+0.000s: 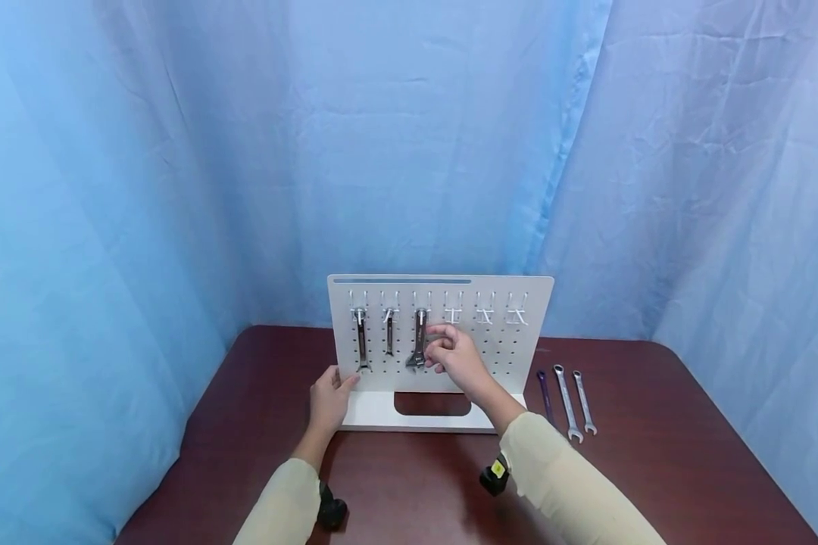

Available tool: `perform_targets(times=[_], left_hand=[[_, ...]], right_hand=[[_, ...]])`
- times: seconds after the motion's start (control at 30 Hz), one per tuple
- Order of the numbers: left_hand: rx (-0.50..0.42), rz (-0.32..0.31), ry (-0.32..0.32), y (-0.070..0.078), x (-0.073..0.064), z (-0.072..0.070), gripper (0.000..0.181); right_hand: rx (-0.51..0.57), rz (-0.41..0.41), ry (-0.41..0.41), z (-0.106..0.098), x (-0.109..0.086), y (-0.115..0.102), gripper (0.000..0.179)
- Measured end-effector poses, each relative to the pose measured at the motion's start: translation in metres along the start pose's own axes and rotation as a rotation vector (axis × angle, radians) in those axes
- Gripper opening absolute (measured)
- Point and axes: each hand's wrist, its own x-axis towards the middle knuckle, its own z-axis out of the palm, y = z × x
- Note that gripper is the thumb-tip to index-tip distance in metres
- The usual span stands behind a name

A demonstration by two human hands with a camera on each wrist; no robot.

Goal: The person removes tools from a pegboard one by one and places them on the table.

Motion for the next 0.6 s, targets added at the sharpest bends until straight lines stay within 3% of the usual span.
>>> perform_targets(times=[0.2,0.6], left_hand=[[0.009,-0.005,0.002,-0.001,0.0,0.001,0.028],[-0.009,0.021,0.001,-0.003,0.007,0.001,0.028]], right_hand=[[0.013,0.006,-0.001,0.002,-0.001,-0.003,0.035],[0.026,0.019,-0.005,0.018,0.016,0.007,0.028]])
